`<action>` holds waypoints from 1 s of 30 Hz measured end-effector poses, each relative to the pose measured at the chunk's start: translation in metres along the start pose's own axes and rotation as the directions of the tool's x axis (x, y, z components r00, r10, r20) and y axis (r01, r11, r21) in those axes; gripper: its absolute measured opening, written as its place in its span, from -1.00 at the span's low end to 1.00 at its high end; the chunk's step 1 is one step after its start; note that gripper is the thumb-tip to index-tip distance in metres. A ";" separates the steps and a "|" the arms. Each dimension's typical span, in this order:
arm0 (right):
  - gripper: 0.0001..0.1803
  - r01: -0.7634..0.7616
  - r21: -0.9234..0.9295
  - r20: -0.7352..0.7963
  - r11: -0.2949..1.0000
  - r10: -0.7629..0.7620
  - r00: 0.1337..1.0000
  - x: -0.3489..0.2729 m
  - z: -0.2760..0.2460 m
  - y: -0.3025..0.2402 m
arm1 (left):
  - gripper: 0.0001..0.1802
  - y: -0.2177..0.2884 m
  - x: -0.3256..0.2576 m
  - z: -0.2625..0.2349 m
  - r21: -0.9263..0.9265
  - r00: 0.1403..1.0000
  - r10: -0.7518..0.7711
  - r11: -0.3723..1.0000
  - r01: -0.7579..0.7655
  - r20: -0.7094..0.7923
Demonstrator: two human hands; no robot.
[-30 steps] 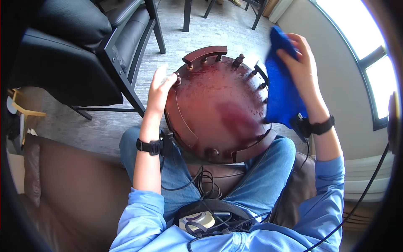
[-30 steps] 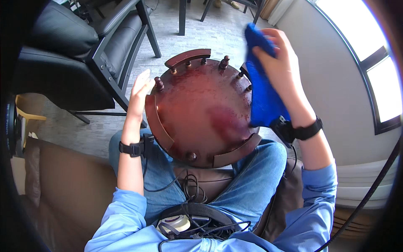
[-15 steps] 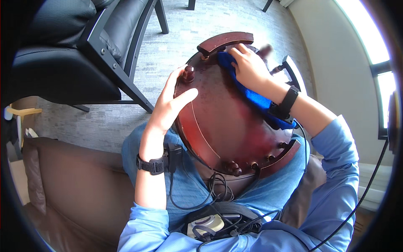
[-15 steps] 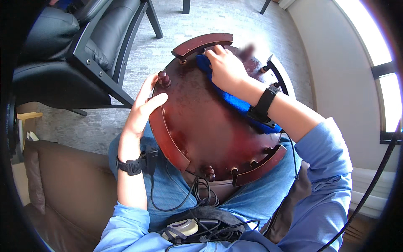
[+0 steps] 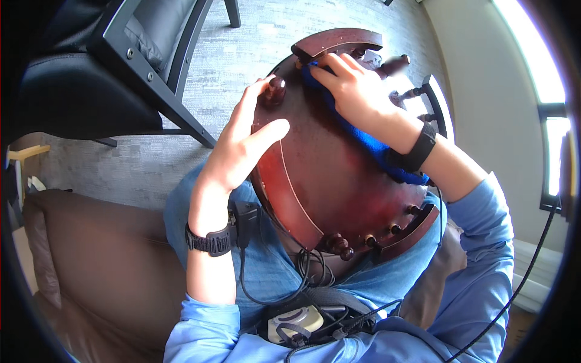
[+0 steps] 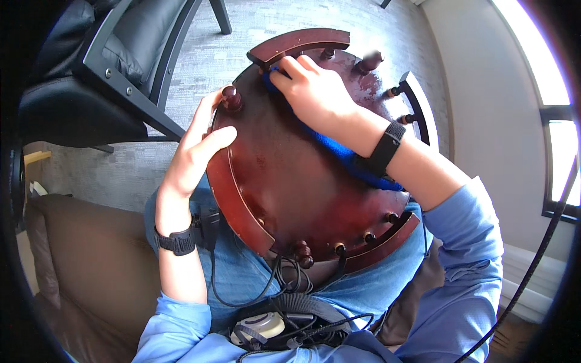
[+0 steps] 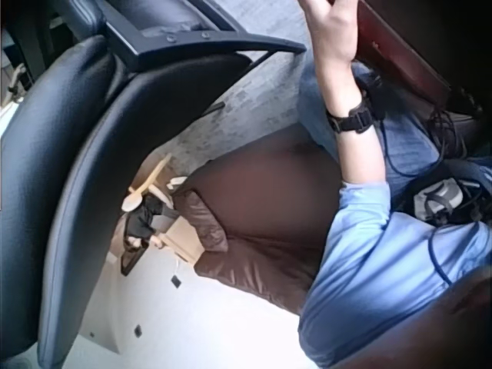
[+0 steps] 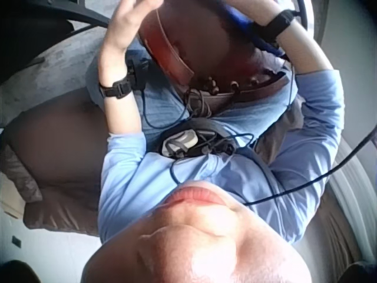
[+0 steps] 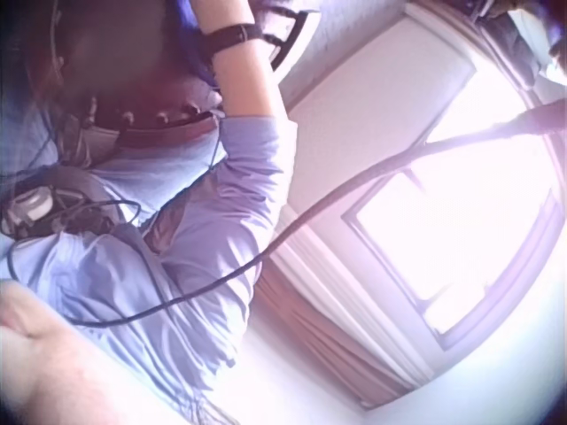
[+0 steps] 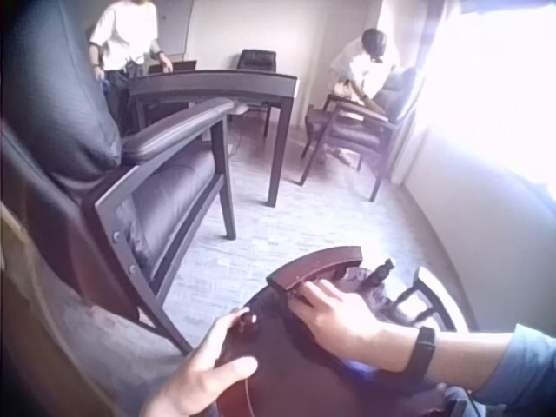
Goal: Cleaning and wiping down a wooden circular tray or small table top using a blue cloth.
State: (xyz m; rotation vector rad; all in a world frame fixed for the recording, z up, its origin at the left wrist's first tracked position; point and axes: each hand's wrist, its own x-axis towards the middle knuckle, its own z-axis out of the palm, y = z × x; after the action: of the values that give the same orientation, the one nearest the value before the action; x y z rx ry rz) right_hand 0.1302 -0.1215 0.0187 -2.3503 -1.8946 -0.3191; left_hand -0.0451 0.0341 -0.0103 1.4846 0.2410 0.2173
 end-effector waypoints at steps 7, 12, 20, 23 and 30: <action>-0.64 0.023 0.029 -0.022 0.999 -0.022 1.000 -0.001 0.000 -0.013 | -0.28 0.003 -0.002 0.000 0.031 1.000 0.013 0.999 -0.014 0.020; -0.65 0.001 0.031 -0.018 1.000 -0.001 1.000 0.007 0.003 -0.030 | -0.29 0.009 -0.004 -0.005 0.078 1.000 -0.002 0.997 0.001 0.009; -0.65 -0.111 0.205 0.196 0.972 0.071 0.978 -0.013 -0.075 -0.033 | -0.27 0.001 0.000 -0.003 0.134 0.998 0.045 0.990 -0.050 0.038; -0.74 0.011 0.578 0.084 0.816 -0.072 0.994 -0.019 -0.144 -0.053 | -0.28 0.002 -0.004 -0.008 0.161 0.996 0.077 0.984 -0.081 0.037; -0.61 -0.061 0.584 0.018 -0.809 -0.063 0.998 -0.061 -0.193 -0.085 | -0.28 0.010 -0.002 -0.005 0.090 0.997 0.045 0.995 -0.051 0.066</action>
State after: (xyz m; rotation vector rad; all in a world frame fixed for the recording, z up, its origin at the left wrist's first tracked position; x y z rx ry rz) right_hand 0.0165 -0.2020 0.1886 -0.4177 -0.6466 1.2891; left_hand -0.0487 0.0388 -0.0010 1.5872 0.1656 0.1991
